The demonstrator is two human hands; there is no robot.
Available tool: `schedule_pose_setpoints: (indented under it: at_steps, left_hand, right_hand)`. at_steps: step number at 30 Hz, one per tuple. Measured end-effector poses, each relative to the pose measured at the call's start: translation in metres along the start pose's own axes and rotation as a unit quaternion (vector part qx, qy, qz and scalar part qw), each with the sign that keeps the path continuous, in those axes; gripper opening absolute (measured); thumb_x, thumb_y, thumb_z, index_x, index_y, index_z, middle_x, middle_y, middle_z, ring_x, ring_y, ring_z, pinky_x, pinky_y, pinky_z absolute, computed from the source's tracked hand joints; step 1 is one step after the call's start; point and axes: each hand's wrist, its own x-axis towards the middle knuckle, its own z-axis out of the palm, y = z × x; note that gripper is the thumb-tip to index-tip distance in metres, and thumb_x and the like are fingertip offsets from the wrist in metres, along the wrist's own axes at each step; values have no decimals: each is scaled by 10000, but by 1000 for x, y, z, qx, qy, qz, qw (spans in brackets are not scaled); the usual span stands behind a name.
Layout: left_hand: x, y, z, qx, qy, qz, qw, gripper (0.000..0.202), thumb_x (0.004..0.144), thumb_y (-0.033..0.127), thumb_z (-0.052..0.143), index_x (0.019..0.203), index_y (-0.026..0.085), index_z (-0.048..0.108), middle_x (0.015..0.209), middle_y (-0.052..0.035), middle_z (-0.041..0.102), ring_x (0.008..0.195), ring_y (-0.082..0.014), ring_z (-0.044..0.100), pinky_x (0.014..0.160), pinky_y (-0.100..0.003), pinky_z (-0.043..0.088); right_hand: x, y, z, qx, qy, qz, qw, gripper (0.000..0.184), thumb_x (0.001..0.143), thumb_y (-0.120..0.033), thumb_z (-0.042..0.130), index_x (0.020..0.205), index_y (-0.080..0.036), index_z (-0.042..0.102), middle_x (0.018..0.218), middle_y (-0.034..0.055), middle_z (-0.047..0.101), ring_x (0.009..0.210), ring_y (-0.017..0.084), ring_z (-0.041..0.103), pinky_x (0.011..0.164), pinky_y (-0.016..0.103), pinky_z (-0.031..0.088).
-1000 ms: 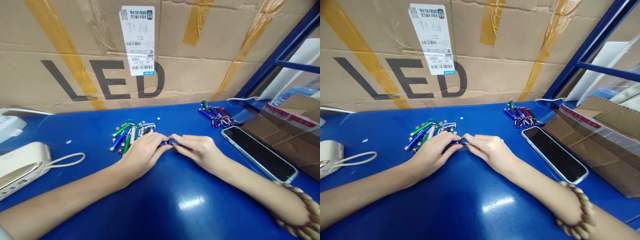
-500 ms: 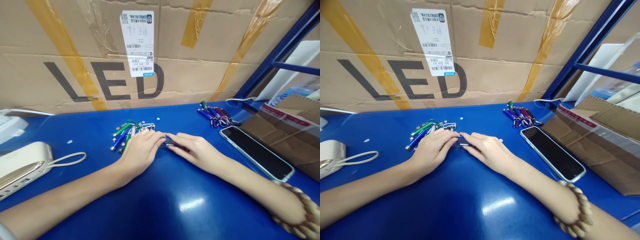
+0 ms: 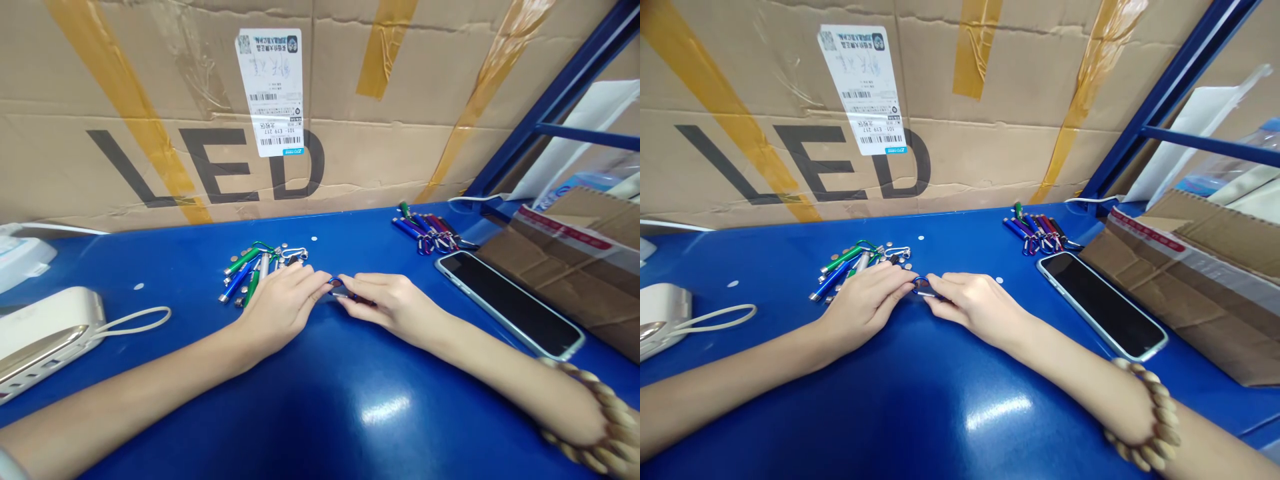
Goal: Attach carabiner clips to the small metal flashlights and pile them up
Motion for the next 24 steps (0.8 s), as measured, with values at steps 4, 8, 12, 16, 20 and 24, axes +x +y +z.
schedule_pose_setpoints:
  at_steps: [4, 8, 12, 16, 20, 24]
  left_hand:
    - [0, 0, 0, 2, 1, 3, 1000, 356, 967, 264, 260, 812, 129, 551, 729, -48, 571, 655, -164, 478, 611, -283, 393]
    - [0, 1, 0, -1, 15, 6, 1000, 340, 967, 270, 268, 809, 131, 536, 713, -44, 560, 651, -165, 474, 604, -284, 392]
    - [1, 4, 0, -29, 17, 4, 999, 282, 966, 261, 286, 859, 131, 512, 781, -49, 574, 708, -169, 492, 658, -294, 413]
    - [1, 6, -1, -63, -5, -12, 998, 212, 958, 236, 314, 926, 134, 496, 841, -55, 579, 755, -173, 502, 694, -309, 427]
    - [1, 7, -1, -79, 1, -14, 997, 179, 946, 206, 342, 1024, 126, 482, 951, -80, 593, 853, -184, 525, 764, -325, 438]
    - [1, 7, 0, -69, 0, -13, 998, 204, 943, 214, 350, 1004, 110, 514, 876, -73, 597, 784, -174, 538, 705, -298, 441]
  right_hand:
    - [0, -1, 0, 19, 6, 7, 1000, 189, 911, -220, 455, 898, -83, 583, 637, 2, 447, 556, 86, 413, 523, 208, 343]
    - [0, -4, 1, 25, 28, 17, 999, 195, 908, -212, 459, 886, -69, 590, 632, 2, 435, 550, 82, 400, 517, 206, 336]
    - [1, -7, 2, 39, 62, 28, 997, 171, 896, -194, 477, 863, -77, 597, 625, -1, 443, 546, 77, 388, 515, 198, 338]
    - [2, -8, 2, 31, 95, 41, 994, 185, 897, -211, 468, 889, -86, 604, 626, 5, 476, 549, 82, 415, 516, 198, 364]
    - [2, -7, 0, 3, 120, 46, 992, 188, 897, -219, 468, 892, -94, 608, 626, 8, 486, 544, 81, 430, 513, 195, 378]
    - [2, -7, -1, -28, 134, 39, 990, 176, 896, -195, 468, 939, -80, 594, 647, 17, 498, 552, 84, 435, 517, 199, 387]
